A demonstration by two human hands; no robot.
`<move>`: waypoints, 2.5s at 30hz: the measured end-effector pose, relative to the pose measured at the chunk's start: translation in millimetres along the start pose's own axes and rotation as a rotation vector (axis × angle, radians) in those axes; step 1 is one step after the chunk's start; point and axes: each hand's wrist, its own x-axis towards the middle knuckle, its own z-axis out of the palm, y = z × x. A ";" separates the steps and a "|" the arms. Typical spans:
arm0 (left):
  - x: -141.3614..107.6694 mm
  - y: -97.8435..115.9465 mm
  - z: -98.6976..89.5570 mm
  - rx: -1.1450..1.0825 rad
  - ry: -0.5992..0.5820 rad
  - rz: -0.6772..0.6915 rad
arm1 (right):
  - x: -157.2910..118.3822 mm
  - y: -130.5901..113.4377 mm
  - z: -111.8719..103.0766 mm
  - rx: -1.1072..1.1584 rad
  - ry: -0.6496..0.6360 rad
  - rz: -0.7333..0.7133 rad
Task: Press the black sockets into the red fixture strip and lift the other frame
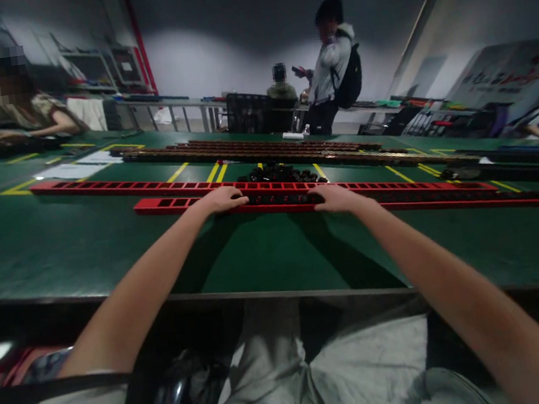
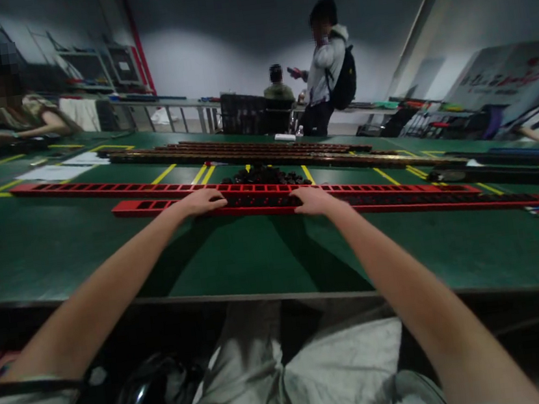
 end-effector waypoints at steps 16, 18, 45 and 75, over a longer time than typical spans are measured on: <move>1.6 -1.7 16.5 -0.034 0.154 -0.084 | 42.5 -136.2 38.8 0.057 0.334 -0.011; 2.6 0.2 18.4 -0.021 0.173 -0.068 | 48.8 -146.5 39.8 0.056 0.370 -0.020; -27.7 20.6 20.3 -0.017 0.151 0.010 | 36.5 -162.3 47.3 -0.059 0.471 -0.224; -23.2 15.5 17.9 -0.055 0.130 0.002 | 37.7 -167.9 51.1 0.083 0.440 -0.453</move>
